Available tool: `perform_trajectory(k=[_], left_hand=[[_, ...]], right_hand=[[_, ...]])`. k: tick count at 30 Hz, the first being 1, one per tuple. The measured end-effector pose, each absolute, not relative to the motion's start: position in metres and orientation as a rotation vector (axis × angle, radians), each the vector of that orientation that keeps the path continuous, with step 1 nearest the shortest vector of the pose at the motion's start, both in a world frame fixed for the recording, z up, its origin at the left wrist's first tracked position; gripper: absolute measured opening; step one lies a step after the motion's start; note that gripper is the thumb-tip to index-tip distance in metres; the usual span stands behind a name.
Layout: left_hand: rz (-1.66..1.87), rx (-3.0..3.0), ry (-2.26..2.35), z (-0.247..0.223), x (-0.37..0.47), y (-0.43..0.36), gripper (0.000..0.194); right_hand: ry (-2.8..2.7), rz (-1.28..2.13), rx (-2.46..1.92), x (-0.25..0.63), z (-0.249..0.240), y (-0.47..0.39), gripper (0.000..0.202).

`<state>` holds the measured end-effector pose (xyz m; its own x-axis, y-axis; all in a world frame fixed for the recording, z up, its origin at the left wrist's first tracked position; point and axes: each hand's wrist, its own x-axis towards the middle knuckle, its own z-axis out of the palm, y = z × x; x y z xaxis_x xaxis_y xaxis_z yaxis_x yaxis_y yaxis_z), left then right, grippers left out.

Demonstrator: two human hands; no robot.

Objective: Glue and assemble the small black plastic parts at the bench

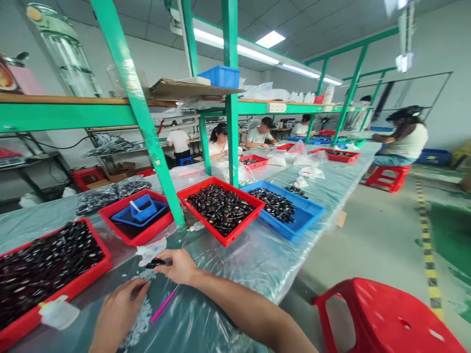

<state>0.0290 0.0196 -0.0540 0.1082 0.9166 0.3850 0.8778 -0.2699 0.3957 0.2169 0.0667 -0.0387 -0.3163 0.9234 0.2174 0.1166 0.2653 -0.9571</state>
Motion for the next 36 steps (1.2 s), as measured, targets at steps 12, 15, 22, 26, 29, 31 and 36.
perform_trajectory(k=[12, 15, 22, 26, 29, 31, 36], left_hand=[[1.441, 1.413, 1.732, -0.039, 0.034, 0.02, 0.044], [1.52, 1.22, 1.597, -0.036, 0.04, 0.018, 0.05], [1.557, 1.01, 1.454, -0.033, 0.046, 0.018, 0.052], [1.599, 0.936, 1.316, -0.028, 0.052, 0.017, 0.052], [1.614, 0.919, 1.258, -0.025, 0.056, 0.017, 0.052], [1.614, 0.893, 1.235, -0.024, 0.057, 0.018, 0.05], [1.593, 0.831, 1.163, -0.022, 0.057, 0.015, 0.044]], right_hand=[[-1.765, 1.087, -0.994, 0.216, -0.04, 0.064, 0.031], [-1.716, 1.246, -0.9, 0.212, -0.043, 0.062, 0.039], [-1.543, 1.5, -0.758, 0.209, -0.042, 0.062, 0.071], [-1.548, 1.526, -0.697, 0.209, -0.035, 0.058, 0.064], [-1.578, 1.502, -0.686, 0.211, -0.031, 0.056, 0.052], [-1.593, 1.495, -0.684, 0.212, -0.031, 0.056, 0.048], [-1.675, 1.448, -0.703, 0.213, -0.034, 0.056, 0.043]])
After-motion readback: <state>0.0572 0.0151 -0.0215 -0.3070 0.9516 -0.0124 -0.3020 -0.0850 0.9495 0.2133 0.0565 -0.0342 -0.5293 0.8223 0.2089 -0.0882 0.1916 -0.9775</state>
